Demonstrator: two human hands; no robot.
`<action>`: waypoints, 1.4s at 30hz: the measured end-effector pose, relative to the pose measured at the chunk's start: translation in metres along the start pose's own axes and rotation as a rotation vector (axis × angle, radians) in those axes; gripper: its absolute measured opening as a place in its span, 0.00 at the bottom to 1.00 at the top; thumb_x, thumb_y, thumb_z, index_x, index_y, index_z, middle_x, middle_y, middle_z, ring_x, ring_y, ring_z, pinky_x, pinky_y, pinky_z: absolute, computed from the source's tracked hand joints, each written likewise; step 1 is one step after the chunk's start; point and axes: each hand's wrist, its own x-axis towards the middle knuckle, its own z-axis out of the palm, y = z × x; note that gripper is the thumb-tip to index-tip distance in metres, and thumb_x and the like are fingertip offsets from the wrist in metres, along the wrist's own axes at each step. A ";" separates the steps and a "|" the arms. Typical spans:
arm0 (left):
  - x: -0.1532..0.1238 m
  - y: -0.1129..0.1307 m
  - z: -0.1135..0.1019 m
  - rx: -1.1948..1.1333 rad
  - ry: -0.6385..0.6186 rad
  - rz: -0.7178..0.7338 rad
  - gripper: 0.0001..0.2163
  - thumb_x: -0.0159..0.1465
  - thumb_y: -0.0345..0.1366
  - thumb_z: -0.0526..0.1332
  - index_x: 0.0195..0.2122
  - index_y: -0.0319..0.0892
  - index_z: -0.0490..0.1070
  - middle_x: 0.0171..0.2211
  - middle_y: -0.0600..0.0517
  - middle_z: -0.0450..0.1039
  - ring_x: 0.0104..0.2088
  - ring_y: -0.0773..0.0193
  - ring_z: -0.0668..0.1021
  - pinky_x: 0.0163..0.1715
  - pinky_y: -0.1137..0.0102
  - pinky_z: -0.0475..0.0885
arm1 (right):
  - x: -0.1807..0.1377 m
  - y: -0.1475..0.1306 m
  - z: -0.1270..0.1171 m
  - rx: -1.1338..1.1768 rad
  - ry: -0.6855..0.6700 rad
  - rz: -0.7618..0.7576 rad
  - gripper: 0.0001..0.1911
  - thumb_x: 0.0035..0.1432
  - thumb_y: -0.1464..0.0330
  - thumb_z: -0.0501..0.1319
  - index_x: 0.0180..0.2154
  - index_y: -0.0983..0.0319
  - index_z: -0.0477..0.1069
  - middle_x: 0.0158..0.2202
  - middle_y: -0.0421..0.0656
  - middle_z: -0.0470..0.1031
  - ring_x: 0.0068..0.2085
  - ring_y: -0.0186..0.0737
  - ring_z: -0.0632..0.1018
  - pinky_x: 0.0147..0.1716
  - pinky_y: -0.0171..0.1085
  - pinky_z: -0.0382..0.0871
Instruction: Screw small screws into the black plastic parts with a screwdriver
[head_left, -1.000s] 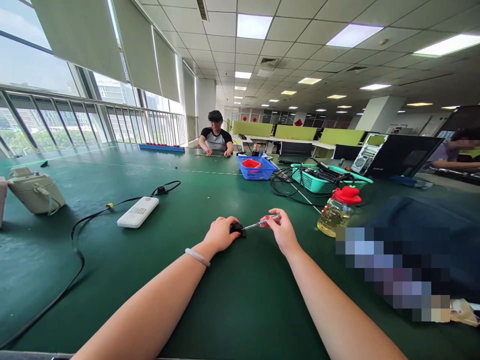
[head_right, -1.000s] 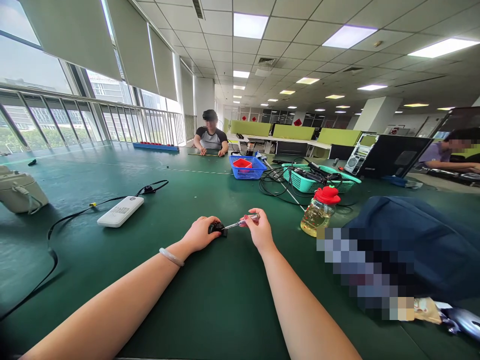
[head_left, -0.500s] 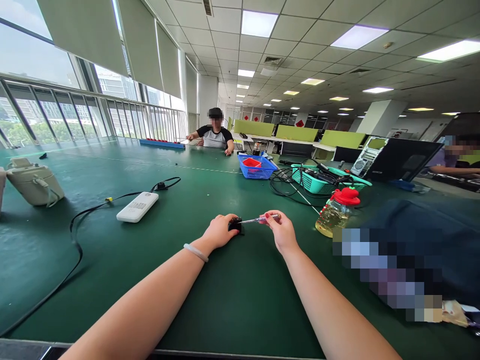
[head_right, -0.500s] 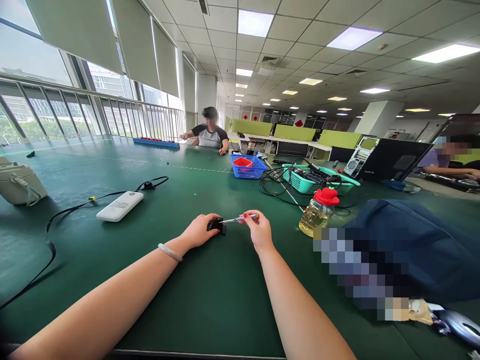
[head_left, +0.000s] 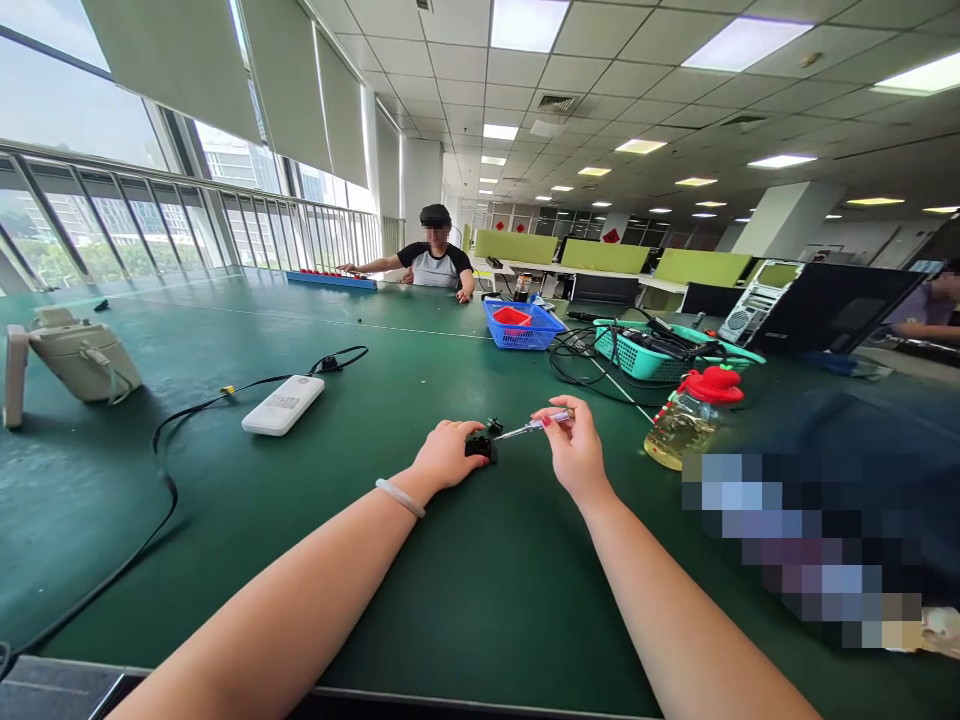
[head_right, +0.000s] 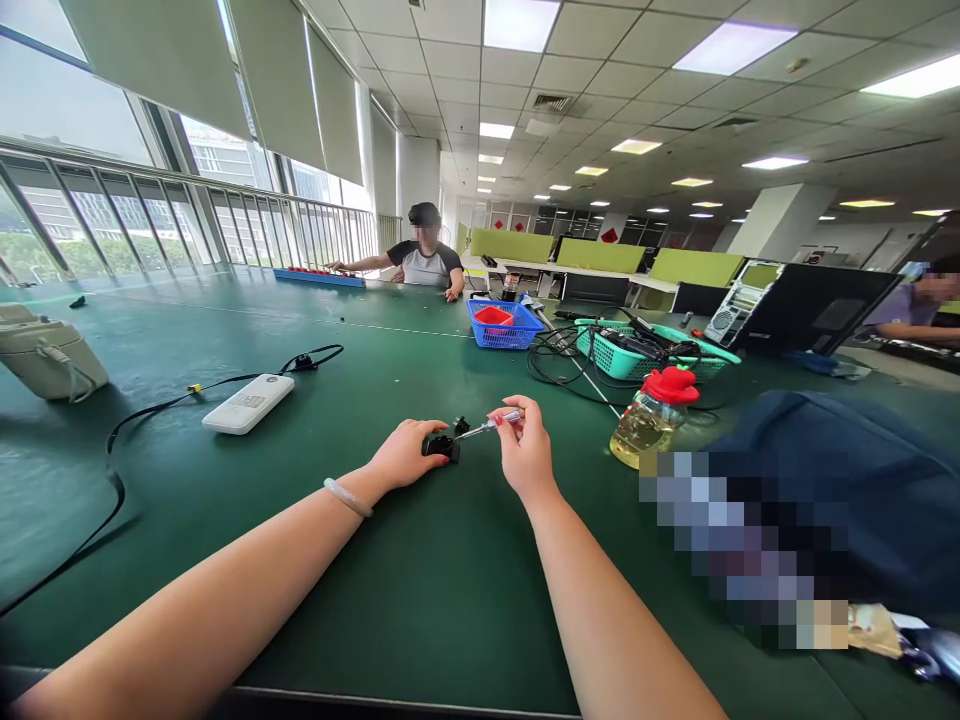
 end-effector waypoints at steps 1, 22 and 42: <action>0.000 0.000 0.000 0.006 -0.013 -0.004 0.24 0.56 0.40 0.68 0.55 0.47 0.71 0.49 0.47 0.76 0.54 0.51 0.72 0.55 0.61 0.68 | -0.002 -0.005 0.001 -0.059 -0.036 -0.048 0.12 0.62 0.62 0.58 0.46 0.57 0.63 0.38 0.45 0.79 0.41 0.43 0.80 0.45 0.46 0.73; -0.002 0.001 -0.001 0.097 -0.019 0.056 0.19 0.58 0.39 0.67 0.52 0.50 0.74 0.48 0.52 0.78 0.49 0.52 0.73 0.52 0.62 0.68 | -0.009 -0.006 0.010 -0.249 -0.140 -0.033 0.10 0.63 0.65 0.54 0.46 0.57 0.64 0.38 0.44 0.79 0.38 0.42 0.79 0.42 0.44 0.72; -0.001 -0.003 -0.002 0.111 -0.034 0.099 0.23 0.56 0.42 0.69 0.53 0.48 0.72 0.46 0.49 0.78 0.49 0.52 0.74 0.49 0.63 0.70 | -0.012 -0.020 0.014 -0.297 -0.234 -0.188 0.11 0.63 0.70 0.52 0.47 0.56 0.62 0.36 0.43 0.77 0.37 0.41 0.79 0.39 0.40 0.74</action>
